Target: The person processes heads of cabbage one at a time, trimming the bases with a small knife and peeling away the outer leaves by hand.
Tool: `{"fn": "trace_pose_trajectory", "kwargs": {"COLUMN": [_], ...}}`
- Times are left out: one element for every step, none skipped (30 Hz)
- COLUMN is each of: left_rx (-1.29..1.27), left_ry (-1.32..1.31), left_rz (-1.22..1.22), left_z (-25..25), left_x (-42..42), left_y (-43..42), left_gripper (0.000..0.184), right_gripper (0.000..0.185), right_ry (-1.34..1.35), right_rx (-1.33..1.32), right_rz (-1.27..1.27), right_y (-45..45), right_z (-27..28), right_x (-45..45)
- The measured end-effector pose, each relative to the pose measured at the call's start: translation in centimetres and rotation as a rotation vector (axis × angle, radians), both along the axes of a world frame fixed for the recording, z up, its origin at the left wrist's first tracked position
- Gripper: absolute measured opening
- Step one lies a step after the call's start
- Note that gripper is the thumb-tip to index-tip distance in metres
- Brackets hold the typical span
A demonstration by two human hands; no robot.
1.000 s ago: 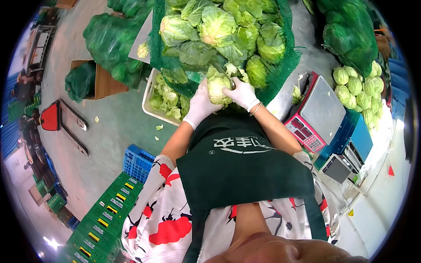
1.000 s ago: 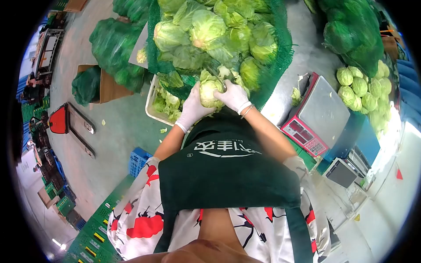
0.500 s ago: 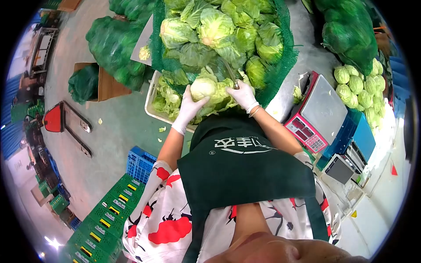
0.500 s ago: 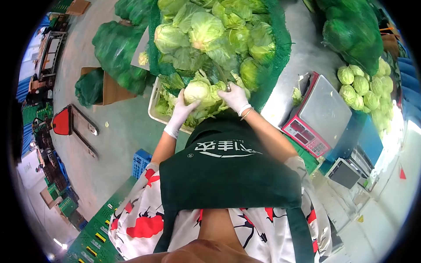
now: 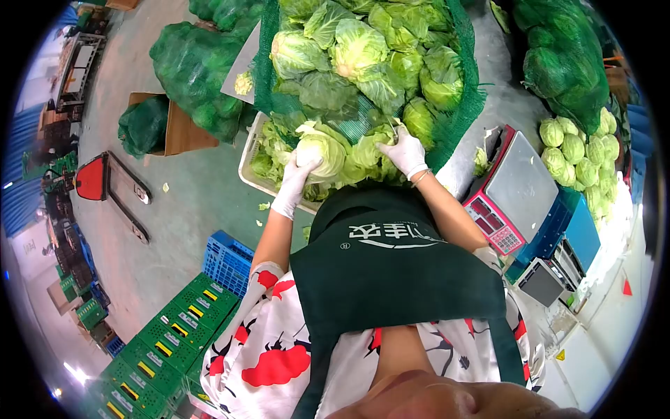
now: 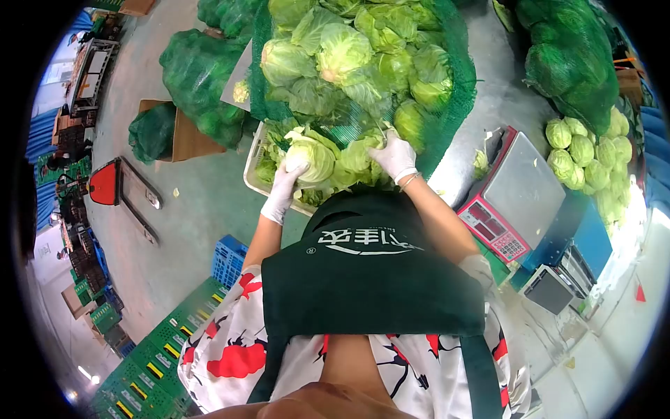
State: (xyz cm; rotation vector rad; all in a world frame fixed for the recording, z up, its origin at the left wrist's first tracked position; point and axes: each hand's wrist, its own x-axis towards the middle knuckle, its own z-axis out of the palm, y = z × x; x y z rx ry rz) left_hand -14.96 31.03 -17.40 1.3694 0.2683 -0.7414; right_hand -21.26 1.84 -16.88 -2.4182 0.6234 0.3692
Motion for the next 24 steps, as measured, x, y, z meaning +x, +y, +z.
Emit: {"fn": "trace_pose_trajectory", "kwargs": {"left_rx": [0.009, 0.097, 0.169, 0.239, 0.308, 0.447, 0.454, 0.46, 0.467, 0.275, 0.2, 0.126, 0.054, -0.037, -0.113, -0.177, -0.243, -0.234, -0.227, -0.22, -0.182, -0.148, -0.116, -0.077], "left_ry": [-0.064, -0.168, -0.266, -0.367, -0.467, -0.561, -0.58, -0.598, -0.616, -0.548, -0.481, -0.411, -0.342, -0.3, -0.235, -0.192, -0.151, -0.153, -0.154, -0.148, -0.176, -0.204, -0.231, -0.271], "left_rz": [-0.031, -0.105, -0.14, -0.179, -0.22, -0.301, -0.306, -0.311, -0.314, -0.26, -0.207, -0.155, -0.098, -0.003, 0.045, 0.103, 0.159, 0.18, 0.199, 0.215, 0.191, 0.166, 0.139, 0.153], "left_z": [0.9, 1.6, 2.7, 3.9, 4.7, 4.9, 5.4, 6.2, 6.7, 6.9, 7.4, 8.2, 8.6, 8.1, 8.9, 9.7, 10.6, 10.9, 11.0, 11.0, 10.4, 9.2, 8.5, 9.1], "left_x": [-0.1, 0.2, 0.3, 0.2, 0.1, 0.1, 0.0, -0.2, -0.4, -0.5, -0.5, -0.4, -0.1, 0.1, 0.6, 0.8, 0.8, 0.9, 0.9, 0.9, 0.8, 0.7, 0.6, 0.1], "left_y": [0.2, 0.0, -0.5, -1.4, -2.1, -2.5, -3.0, -3.5, -3.7, -3.4, -2.9, -2.2, -1.6, -0.8, -0.4, -0.4, -0.6, -0.9, -1.3, -1.6, -1.6, -1.6, -1.9, -2.6], "left_gripper": [0.075, 0.081, 0.085, 0.089, 0.093, 0.101, 0.101, 0.101, 0.101, 0.092, 0.089, 0.086, 0.083, 0.074, 0.069, 0.067, 0.065, 0.064, 0.063, 0.063, 0.063, 0.064, 0.065, 0.064], "right_gripper": [0.073, 0.08, 0.087, 0.093, 0.1, 0.098, 0.073, 0.057, 0.041, 0.03, 0.02, 0.019, 0.021, 0.028, 0.034, 0.04, 0.045, 0.051, 0.063, 0.065, 0.065, 0.06, 0.055, 0.048], "right_ry": [-0.092, -0.187, -0.287, -0.314, -0.34, -0.435, -0.482, -0.515, -0.547, -0.584, -0.62, -0.582, -0.397, -0.349, -0.3, -0.381, -0.464, -0.55, -0.698, -0.731, -0.636, -0.668, -0.7, -0.785], "right_rx": [0.002, 0.001, -0.001, 0.075, 0.151, 0.175, 0.153, 0.176, 0.2, 0.131, 0.064, -0.019, 0.053, 0.053, 0.057, 0.044, 0.029, 0.011, 0.009, 0.147, 0.227, 0.245, 0.261, 0.176], "right_rz": [0.016, 0.032, 0.045, 0.053, 0.058, 0.083, 0.144, 0.12, 0.099, 0.054, 0.009, -0.018, -0.091, -0.073, -0.053, -0.047, -0.044, -0.042, -0.027, -0.023, -0.003, 0.055, 0.113, 0.169], "right_y": [0.5, 1.6, 2.6, 3.7, 4.8, 5.9, 6.5, 6.4, 6.2, 5.3, 4.0, 2.3, 0.6, -0.6, -0.7, -0.1, 0.5, 1.2, 2.4, 3.8, 5.0, 6.3, 7.2, 7.9], "right_z": [1.1, 2.2, 3.6, 5.7, 7.1, 6.8, 7.6, 7.3, 6.7, 5.9, 4.7, 2.1, 1.9, 1.5, 2.2, 2.7, 3.4, 5.0, 6.3, 9.0, 12.1, 13.3, 13.9, 13.8], "right_x": [0.0, 0.2, 0.7, 1.2, 1.6, 1.9, 2.3, 2.6, 3.2, 3.6, 3.9, 3.9, 3.4, 3.1, 3.2, 3.3, 3.0, 3.1, 3.4, 3.3, 3.1, 2.7, 2.7, 3.0]}}
